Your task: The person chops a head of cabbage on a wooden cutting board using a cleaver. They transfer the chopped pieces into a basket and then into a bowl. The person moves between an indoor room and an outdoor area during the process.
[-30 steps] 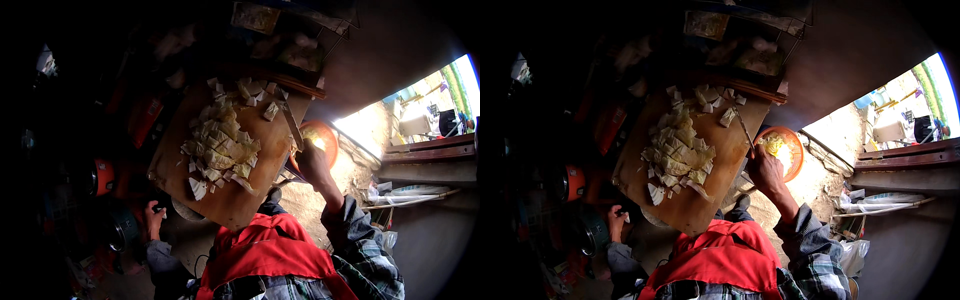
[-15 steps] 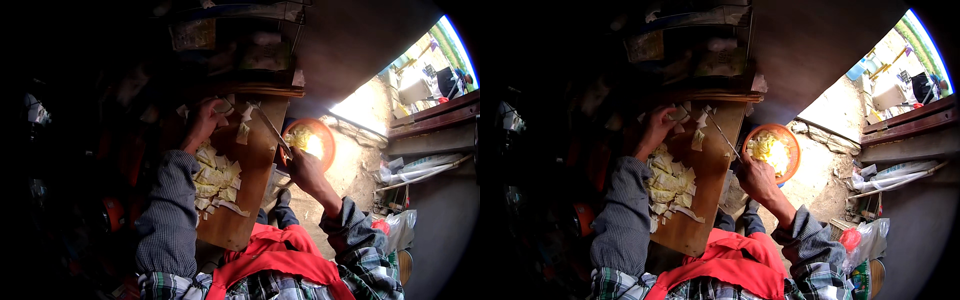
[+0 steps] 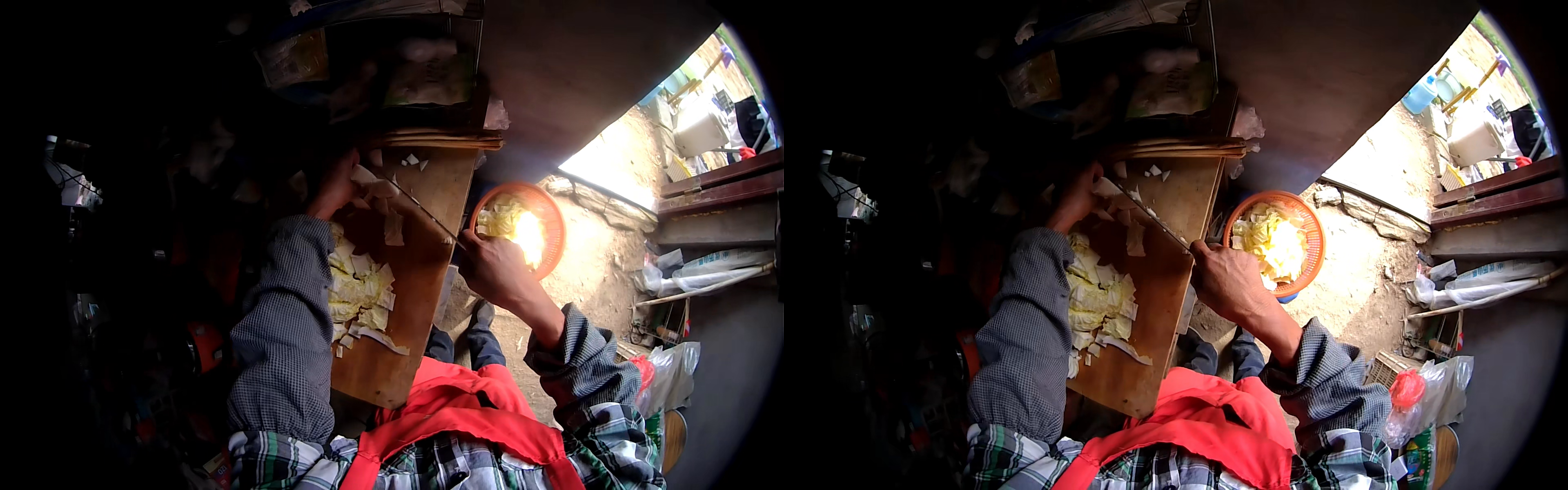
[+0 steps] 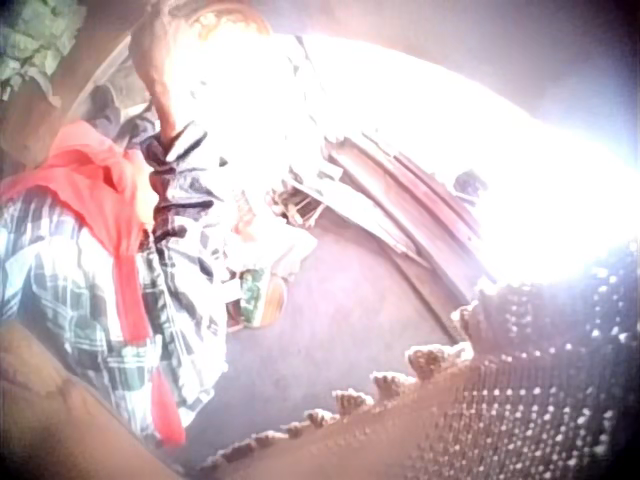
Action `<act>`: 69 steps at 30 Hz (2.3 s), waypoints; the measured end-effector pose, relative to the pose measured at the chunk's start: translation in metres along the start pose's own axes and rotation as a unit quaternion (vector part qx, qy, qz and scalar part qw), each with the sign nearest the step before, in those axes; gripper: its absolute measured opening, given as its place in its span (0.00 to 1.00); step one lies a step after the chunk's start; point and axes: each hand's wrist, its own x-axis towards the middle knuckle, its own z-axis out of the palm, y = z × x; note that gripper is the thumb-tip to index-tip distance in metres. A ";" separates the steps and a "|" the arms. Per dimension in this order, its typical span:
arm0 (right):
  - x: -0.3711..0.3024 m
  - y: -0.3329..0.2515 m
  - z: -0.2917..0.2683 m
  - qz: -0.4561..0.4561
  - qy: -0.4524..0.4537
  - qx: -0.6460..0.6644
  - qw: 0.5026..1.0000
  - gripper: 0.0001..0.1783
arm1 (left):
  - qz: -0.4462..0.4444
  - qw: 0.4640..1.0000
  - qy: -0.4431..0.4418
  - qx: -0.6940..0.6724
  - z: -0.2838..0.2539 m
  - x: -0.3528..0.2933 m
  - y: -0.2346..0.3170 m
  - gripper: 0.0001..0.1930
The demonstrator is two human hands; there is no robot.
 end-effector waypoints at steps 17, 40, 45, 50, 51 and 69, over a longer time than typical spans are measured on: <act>-0.077 -0.049 0.028 -0.087 -0.205 0.260 0.940 0.11 | -0.159 0.801 0.012 -0.577 -0.075 -0.111 -0.036 0.08; -0.040 -0.126 0.081 -0.059 -0.270 0.151 0.949 0.15 | -0.155 0.901 0.396 -0.085 0.070 -0.379 -0.024 0.15; -0.066 -0.129 0.086 -0.105 -0.253 0.118 0.954 0.14 | -0.177 0.895 0.369 -0.175 0.113 -0.399 0.000 0.15; -0.075 -0.150 0.091 -0.155 -0.260 0.109 0.947 0.11 | -0.251 0.828 0.434 -0.252 0.108 -0.407 -0.013 0.20; -0.077 -0.154 0.093 -0.163 -0.256 0.093 0.948 0.11 | -0.238 0.839 0.428 -0.235 0.108 -0.404 -0.016 0.20; -0.061 -0.176 0.118 -0.187 -0.291 -0.014 0.938 0.12 | -0.168 0.883 0.377 -0.224 0.095 -0.388 -0.019 0.11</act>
